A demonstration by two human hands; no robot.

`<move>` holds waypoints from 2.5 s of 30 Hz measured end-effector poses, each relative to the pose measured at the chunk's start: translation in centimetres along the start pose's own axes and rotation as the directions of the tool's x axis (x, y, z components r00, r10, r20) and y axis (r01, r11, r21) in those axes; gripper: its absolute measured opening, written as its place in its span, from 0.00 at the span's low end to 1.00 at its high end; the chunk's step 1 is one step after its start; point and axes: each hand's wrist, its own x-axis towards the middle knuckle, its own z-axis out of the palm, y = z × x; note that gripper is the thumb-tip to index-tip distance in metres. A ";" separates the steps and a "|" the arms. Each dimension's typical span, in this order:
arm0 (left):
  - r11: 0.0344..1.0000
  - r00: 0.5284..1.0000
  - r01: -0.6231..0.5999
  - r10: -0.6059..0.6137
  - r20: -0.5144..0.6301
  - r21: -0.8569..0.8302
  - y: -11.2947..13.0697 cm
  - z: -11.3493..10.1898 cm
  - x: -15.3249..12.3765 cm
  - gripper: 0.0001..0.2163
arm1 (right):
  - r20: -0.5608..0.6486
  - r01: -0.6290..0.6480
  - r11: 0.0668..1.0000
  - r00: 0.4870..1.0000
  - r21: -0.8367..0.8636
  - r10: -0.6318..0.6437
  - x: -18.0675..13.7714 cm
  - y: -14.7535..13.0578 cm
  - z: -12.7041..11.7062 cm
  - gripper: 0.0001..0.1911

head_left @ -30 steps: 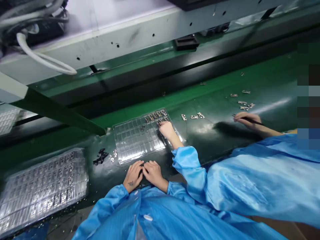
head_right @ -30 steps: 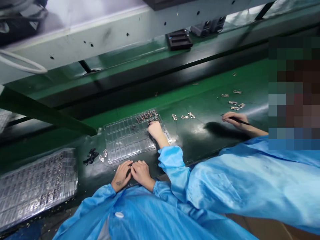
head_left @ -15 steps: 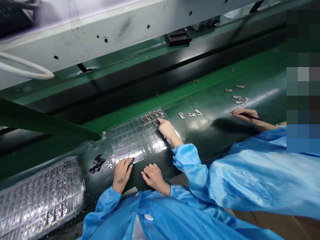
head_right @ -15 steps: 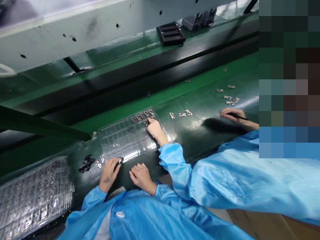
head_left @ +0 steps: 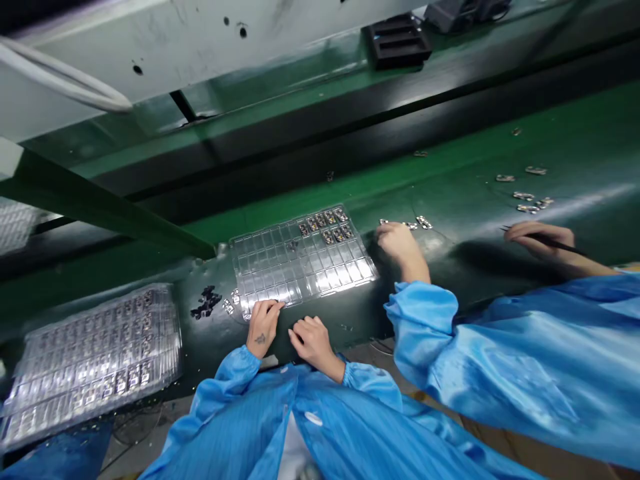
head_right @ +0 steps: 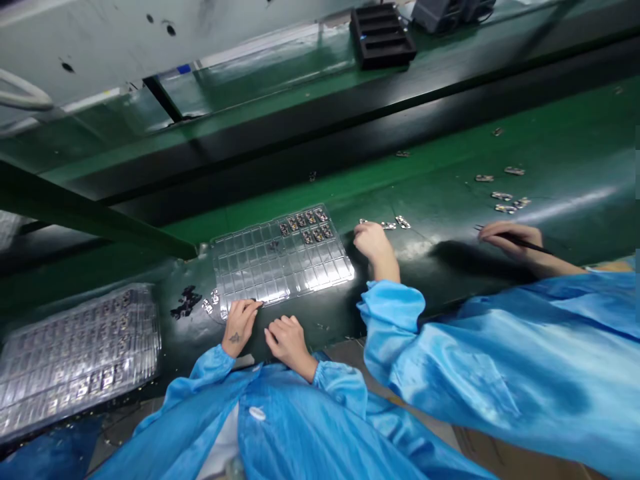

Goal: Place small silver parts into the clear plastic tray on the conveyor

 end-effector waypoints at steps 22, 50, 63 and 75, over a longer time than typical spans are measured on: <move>0.993 0.998 0.010 -0.003 -0.059 0.115 -0.5 1.6 -1.0 0.13 | 0.090 -0.039 0.999 0.995 0.018 0.037 0.0 0.0 -0.6 0.16; 0.987 0.998 -0.017 0.027 -0.060 0.162 -0.9 1.9 -1.5 0.13 | 0.139 -0.044 0.998 0.990 0.049 0.037 -0.5 0.3 -0.9 0.17; 0.990 0.998 0.000 0.008 -0.058 0.144 -0.6 1.8 -1.2 0.13 | 0.046 -0.025 0.996 0.999 0.089 0.021 -0.4 0.3 -0.2 0.16; 0.991 0.999 -0.005 0.011 -0.043 0.132 -0.7 1.6 -1.2 0.14 | 0.034 -0.023 0.996 0.999 0.089 0.020 -0.3 0.3 -0.3 0.16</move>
